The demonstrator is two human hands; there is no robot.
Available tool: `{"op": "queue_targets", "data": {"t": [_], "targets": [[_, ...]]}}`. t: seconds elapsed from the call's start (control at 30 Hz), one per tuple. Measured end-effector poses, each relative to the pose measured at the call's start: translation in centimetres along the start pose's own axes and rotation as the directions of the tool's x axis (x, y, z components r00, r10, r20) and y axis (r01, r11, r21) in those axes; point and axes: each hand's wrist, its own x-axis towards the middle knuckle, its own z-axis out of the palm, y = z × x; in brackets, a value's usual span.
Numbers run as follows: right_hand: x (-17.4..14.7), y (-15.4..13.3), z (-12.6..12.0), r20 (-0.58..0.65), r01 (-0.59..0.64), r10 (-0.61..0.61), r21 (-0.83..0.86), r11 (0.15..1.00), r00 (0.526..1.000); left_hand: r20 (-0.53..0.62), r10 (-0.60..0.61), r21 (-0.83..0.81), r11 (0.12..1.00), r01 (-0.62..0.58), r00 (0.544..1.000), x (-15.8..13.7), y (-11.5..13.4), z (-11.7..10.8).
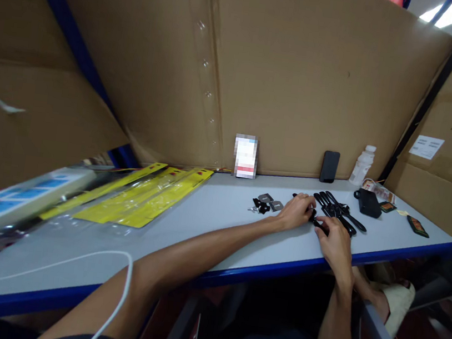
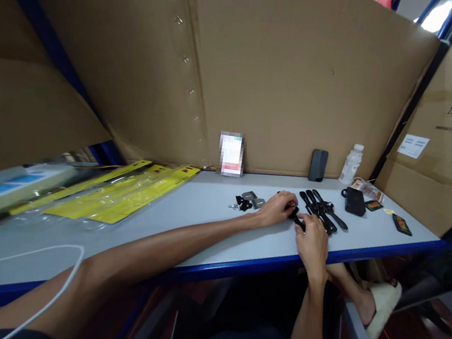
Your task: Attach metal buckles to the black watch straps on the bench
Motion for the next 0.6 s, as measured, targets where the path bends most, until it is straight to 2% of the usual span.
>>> {"op": "queue_targets", "data": {"t": [0.13, 0.2, 0.27, 0.37, 0.53, 0.6], "targets": [[0.03, 0.00, 0.01, 0.002, -0.005, 0.005, 0.000, 1.000, 1.000, 0.036, 0.122, -0.036, 0.992, -0.121, 0.992, 0.06, 0.06, -0.23], [0.03, -0.04, -0.02, 0.006, -0.004, 0.004, -0.001, 1.000, 1.000, -0.014, 0.088, -0.036, 0.995, -0.089, 0.996, -0.04, 0.21, -0.27], [0.03, -0.10, -0.06, 0.008, -0.006, 0.006, -0.004, 1.000, 1.000, -0.067, 0.002, -0.016, 1.000, -0.003, 0.998, -0.12, 0.28, -0.19], [0.03, -0.17, -0.12, 0.011, -0.013, 0.013, -0.009, 1.000, 1.000, -0.034, -0.063, 0.027, 0.998, 0.064, 0.997, -0.09, 0.09, 0.08], [0.00, -0.17, -0.16, 0.014, -0.009, 0.010, -0.010, 1.000, 1.000, 0.040, 0.140, 0.017, 0.990, -0.141, 0.989, 0.02, -0.27, 0.15], [-0.04, -0.16, -0.14, 0.012, -0.004, 0.004, -0.008, 1.000, 1.000, 0.044, 0.170, 0.006, 0.985, -0.170, 0.984, -0.06, -0.15, 0.02]]}}
